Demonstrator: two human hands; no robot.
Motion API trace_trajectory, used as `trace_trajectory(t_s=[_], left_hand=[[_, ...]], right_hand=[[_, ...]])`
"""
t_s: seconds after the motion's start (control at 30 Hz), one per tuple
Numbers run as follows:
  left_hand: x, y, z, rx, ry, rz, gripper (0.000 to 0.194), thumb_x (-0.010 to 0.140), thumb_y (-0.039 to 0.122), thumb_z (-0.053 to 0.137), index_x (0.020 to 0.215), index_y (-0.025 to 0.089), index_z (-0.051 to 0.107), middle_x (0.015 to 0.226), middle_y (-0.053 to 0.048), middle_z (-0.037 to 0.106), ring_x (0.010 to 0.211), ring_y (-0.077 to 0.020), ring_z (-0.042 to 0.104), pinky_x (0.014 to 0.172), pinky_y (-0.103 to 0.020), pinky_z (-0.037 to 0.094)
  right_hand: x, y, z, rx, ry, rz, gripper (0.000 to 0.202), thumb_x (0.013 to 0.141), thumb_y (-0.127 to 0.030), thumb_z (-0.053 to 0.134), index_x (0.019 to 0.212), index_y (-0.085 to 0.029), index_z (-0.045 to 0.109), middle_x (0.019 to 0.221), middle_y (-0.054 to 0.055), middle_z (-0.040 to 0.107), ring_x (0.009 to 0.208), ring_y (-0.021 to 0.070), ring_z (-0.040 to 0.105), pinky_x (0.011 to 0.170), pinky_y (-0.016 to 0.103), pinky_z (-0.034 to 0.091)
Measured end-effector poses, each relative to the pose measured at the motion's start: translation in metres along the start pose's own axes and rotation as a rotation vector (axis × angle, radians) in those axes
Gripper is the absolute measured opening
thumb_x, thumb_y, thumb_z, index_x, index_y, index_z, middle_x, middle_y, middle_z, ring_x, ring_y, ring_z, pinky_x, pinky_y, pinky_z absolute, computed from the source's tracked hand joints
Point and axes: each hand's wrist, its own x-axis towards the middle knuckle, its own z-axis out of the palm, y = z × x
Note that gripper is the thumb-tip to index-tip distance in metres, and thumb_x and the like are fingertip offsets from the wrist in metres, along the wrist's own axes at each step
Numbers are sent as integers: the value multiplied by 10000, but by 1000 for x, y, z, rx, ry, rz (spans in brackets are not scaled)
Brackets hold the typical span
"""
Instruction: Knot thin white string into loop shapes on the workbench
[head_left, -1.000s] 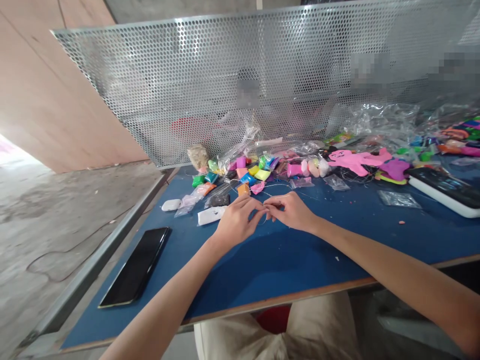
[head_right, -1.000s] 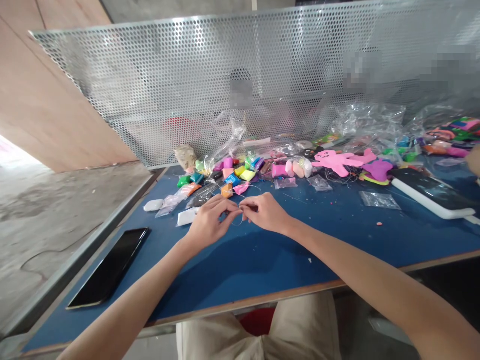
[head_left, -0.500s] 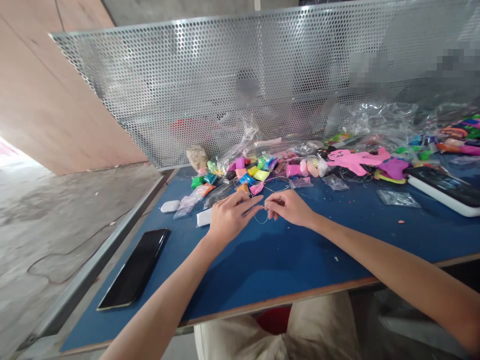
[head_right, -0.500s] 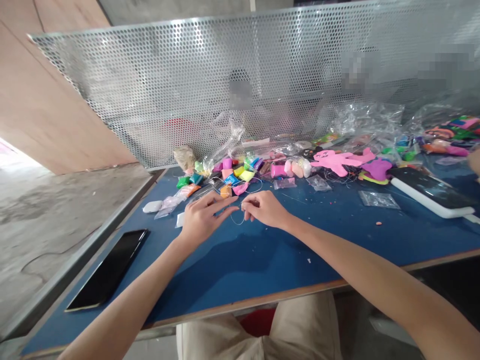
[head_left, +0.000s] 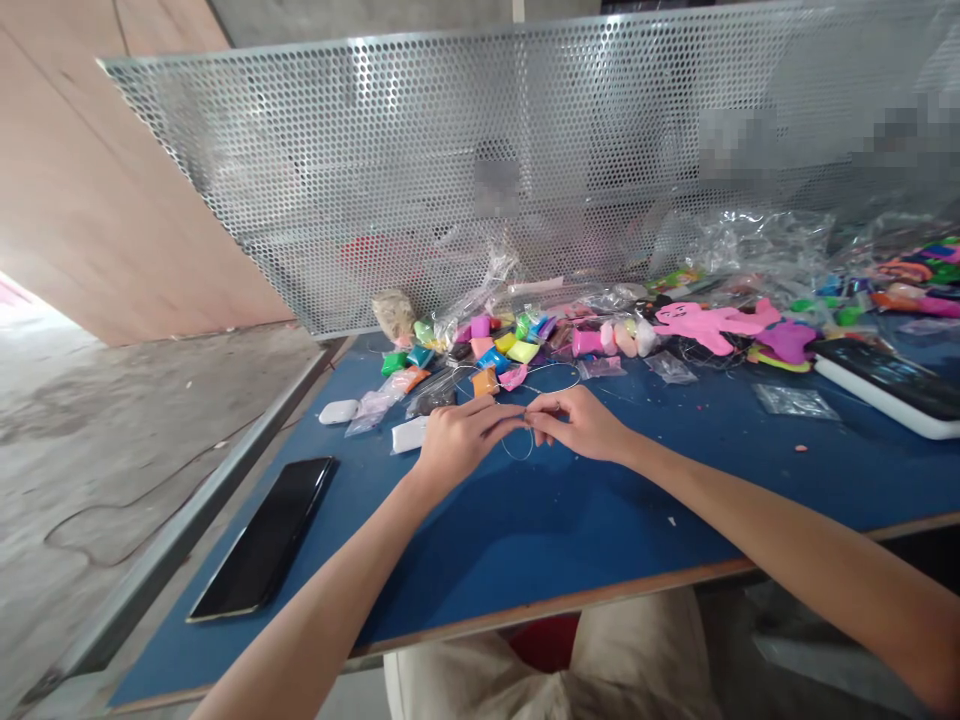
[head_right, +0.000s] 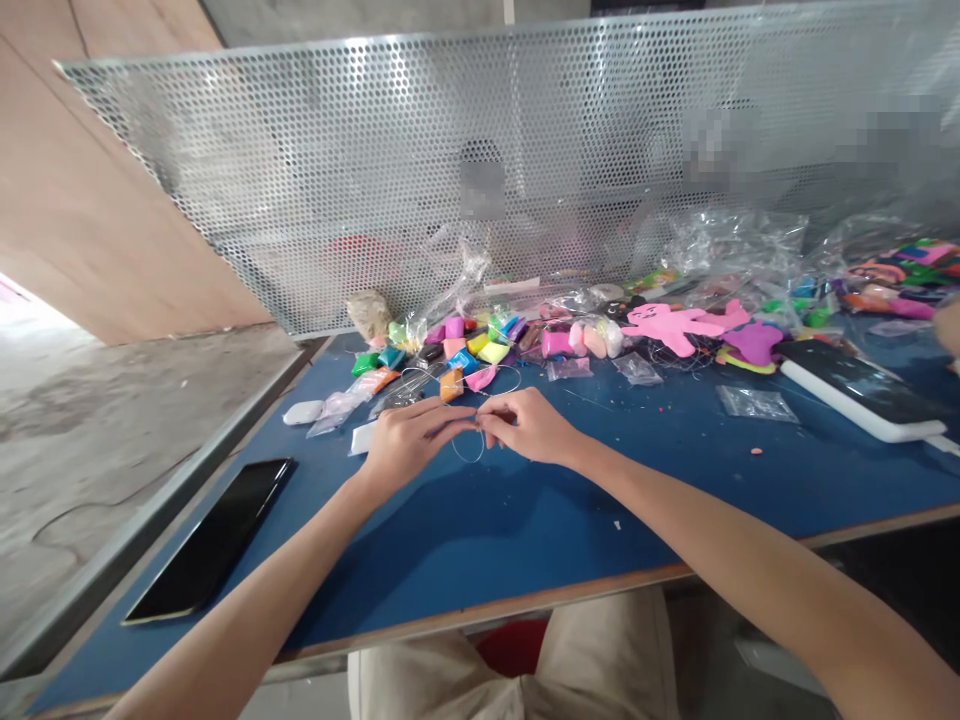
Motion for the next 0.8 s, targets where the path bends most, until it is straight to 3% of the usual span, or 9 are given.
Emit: trace_trajectory(t_s=[0.2, 0.43, 0.6, 0.8], left_hand=[[0, 3, 1, 29, 21, -56, 199, 968, 342, 580, 1055, 267, 743, 941, -1, 762, 775, -115, 694, 722, -215, 477], [8, 21, -5, -33, -53, -288, 231, 985, 385, 527, 999, 286, 736, 908, 18, 751, 722, -115, 649, 651, -219, 407], [12, 28, -10, -72, -113, -412, 296, 967, 475, 517, 1000, 274, 732, 574, 37, 570, 522, -112, 473, 549, -244, 301], [13, 31, -12, -163, -127, -481, 325, 944, 506, 530, 983, 249, 723, 551, 41, 472, 492, -110, 411, 520, -245, 265]], right_hand=[[-2, -4, 3, -107, 68, -33, 222, 953, -226, 537, 839, -190, 725, 754, 2, 744, 630, 129, 649, 621, 237, 482], [-2, -3, 8, -202, 132, -55, 261, 955, -252, 563, 758, -192, 723, 714, -3, 735, 576, 123, 620, 582, 238, 436], [-1, -3, 11, -241, 183, -85, 270, 955, -292, 583, 746, -188, 718, 690, 0, 722, 575, 123, 603, 585, 240, 421], [0, -1, 14, -278, 203, -100, 270, 953, -309, 578, 777, -189, 744, 714, 19, 734, 594, 140, 607, 609, 256, 430]])
